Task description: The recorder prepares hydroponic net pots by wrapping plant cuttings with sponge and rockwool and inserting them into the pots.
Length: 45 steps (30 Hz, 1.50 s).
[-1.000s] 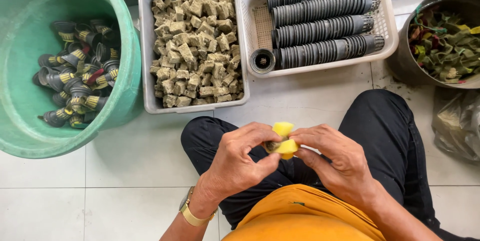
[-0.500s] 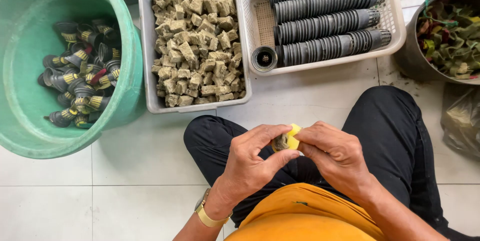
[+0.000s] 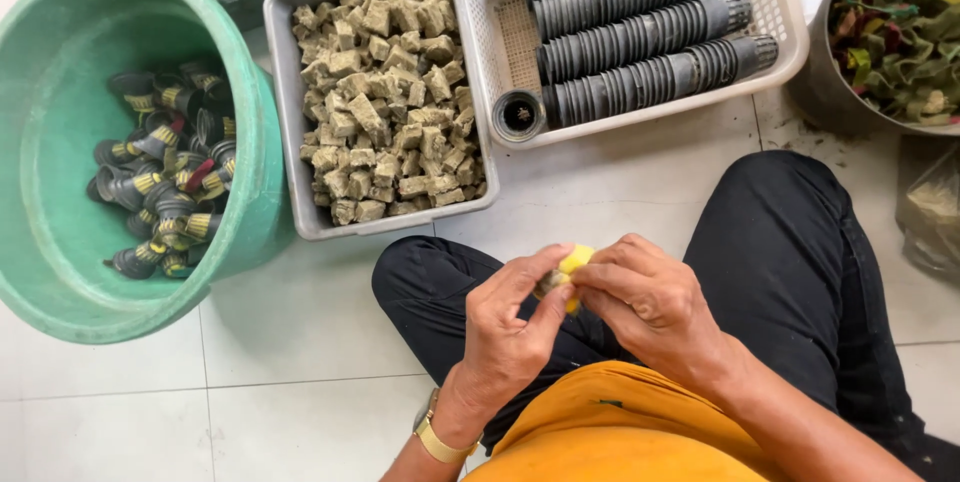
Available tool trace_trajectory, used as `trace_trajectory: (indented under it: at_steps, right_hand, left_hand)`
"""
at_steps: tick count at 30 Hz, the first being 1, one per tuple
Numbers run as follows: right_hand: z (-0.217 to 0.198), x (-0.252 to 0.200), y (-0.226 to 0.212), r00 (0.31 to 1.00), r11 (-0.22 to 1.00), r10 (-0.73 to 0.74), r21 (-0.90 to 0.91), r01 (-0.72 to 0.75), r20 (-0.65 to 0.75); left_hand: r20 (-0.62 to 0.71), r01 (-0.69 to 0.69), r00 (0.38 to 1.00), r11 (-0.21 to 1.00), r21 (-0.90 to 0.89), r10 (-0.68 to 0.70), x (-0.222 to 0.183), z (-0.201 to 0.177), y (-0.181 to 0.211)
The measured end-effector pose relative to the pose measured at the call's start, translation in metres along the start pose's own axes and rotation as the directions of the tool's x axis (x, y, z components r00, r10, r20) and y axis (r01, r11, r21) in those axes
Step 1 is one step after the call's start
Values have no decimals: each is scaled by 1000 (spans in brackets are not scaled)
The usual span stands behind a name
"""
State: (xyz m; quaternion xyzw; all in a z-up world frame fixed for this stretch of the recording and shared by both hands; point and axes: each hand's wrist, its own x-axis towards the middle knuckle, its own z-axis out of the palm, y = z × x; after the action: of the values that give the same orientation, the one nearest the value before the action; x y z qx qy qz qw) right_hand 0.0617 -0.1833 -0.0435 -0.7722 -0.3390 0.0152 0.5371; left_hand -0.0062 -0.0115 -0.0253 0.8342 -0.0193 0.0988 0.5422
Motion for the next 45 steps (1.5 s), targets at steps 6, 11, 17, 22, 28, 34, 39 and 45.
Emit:
trace_trajectory:
  at_steps: [6,11,17,22,28,34,39,45]
  right_hand:
    - [-5,16,-11,978,991,0,-129,-28,-211]
    - [13,1,1,997,998,41,-47,-44,-66]
    - [38,-5,10,928,879,-365,-359,315,-79]
    - [36,3,2,930,825,-346,-433,363,120]
    - [38,-2,23,968,907,-246,-340,249,54]
    - [18,-3,25,960,926,280,261,-272,4]
    - [7,-1,26,965,917,263,307,-256,18]
    - [-4,1,41,869,794,445,354,-494,216]
  left_hand:
    - [-117,148,979,974,-173,-169,-3,4,2]
    - [-185,249,929,911,-328,-320,-8,14,-5]
    - [-213,382,798,747,-544,-563,-8,30,-39]
    - [-174,400,767,673,-622,-617,-9,27,-69]
    - [-45,430,752,542,-722,-657,1,17,-57]
    - [144,425,871,572,-701,-470,7,1,-36]
    - [150,429,879,612,-664,-453,7,5,-41]
    - [70,245,969,943,-225,-235,9,0,-33]
